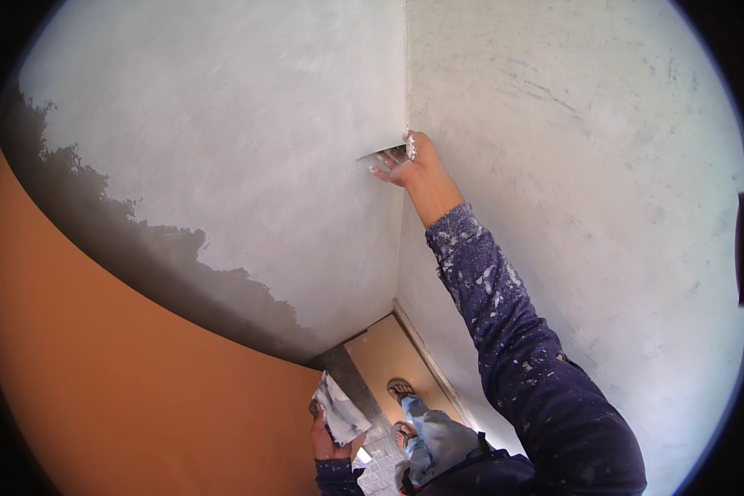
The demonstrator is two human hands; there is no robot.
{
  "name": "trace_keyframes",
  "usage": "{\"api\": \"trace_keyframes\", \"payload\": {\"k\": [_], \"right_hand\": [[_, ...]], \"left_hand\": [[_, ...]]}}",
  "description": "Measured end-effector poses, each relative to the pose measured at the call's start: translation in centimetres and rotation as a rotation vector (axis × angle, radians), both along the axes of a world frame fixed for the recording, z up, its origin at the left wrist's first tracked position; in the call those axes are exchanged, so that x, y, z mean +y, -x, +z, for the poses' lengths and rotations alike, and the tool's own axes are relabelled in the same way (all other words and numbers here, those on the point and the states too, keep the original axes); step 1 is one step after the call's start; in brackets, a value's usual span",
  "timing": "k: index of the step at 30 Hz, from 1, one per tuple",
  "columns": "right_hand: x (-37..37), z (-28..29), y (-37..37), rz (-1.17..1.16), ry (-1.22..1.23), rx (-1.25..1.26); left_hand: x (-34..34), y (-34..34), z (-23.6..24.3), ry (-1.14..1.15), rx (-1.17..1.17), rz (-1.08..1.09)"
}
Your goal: The person applies white joint compound to wall corners and seams using a putty knife and a hawk. They repeatedly scoop compound from the hawk and spread it along the corner, smoothing the surface. The person briefly walks to a mixing area to reload compound before returning to continue applying it to the wall.
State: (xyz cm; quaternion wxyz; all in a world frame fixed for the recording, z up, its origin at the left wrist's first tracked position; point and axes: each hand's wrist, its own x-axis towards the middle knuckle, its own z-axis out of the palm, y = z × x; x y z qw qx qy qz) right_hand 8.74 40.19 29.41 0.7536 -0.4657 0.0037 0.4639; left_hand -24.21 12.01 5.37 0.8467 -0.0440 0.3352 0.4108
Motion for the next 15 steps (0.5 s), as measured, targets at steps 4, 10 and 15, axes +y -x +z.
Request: {"api": "trace_keyframes", "payload": {"k": [4, 10, 15], "right_hand": [[-7.6, 1.0, -0.5, 0.292, -0.295, -0.183], [-22.8, -0.6, 4.5, 0.983, -0.486, -1.379], [-25.5, -2.3, 7.0, 1.003, -0.523, -1.834]], "left_hand": [[0.8, -3.0, 3.5, -0.118, 0.016, -0.009], [3.6, -6.7, 9.7, -0.204, -0.147, -0.006], [4.5, -7.0, 12.9, -0.323, -0.291, 0.032]]}}
